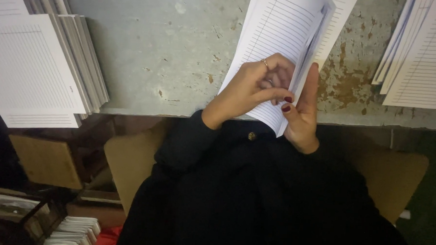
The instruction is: Organizing and sorting stacks of lined paper on a desk by flipping through pages and moving sheets between piles.
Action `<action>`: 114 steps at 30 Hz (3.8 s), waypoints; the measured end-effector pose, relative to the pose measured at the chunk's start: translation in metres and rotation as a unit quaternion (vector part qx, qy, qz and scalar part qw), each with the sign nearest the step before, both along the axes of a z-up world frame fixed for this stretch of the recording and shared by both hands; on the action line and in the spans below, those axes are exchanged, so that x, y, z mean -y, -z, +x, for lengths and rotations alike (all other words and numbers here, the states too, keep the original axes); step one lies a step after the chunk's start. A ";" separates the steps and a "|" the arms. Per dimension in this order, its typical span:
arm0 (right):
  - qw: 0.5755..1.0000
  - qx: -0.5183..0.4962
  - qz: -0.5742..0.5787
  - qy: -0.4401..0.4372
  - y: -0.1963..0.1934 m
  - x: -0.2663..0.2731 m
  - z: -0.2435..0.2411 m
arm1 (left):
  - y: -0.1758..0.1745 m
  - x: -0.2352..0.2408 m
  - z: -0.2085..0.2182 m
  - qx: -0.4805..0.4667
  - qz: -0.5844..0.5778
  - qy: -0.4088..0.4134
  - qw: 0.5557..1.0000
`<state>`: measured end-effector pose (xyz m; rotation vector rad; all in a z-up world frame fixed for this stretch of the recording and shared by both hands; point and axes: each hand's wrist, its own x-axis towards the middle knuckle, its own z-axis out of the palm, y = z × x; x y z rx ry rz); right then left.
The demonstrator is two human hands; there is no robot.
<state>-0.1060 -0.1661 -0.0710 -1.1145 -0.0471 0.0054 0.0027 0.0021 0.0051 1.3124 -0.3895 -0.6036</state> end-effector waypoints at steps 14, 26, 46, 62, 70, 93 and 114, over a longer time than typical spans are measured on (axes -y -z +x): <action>1.000 0.014 -0.010 -0.019 0.003 0.004 0.001 | -0.005 -0.002 -0.002 -0.008 0.001 0.004 1.000; 1.000 0.001 -0.003 -0.005 -0.009 -0.004 0.005 | -0.001 -0.003 -0.004 0.004 -0.008 0.002 1.000; 0.994 0.001 -0.106 0.001 -0.051 -0.011 0.008 | -0.025 -0.004 -0.010 0.048 0.015 0.024 0.998; 0.997 -0.005 -0.077 0.009 -0.034 -0.007 0.012 | -0.002 0.002 -0.020 0.184 0.064 -0.088 0.977; 0.996 -0.014 -0.090 -0.001 -0.029 -0.002 0.012 | 0.002 0.004 -0.017 0.106 0.067 -0.078 0.989; 0.998 -0.010 -0.054 -0.015 -0.022 -0.002 0.012 | 0.001 0.002 -0.012 0.094 0.043 -0.056 0.993; 0.998 -0.026 -0.064 0.001 -0.021 -0.001 0.011 | 0.005 0.006 -0.018 0.185 0.086 -0.095 0.974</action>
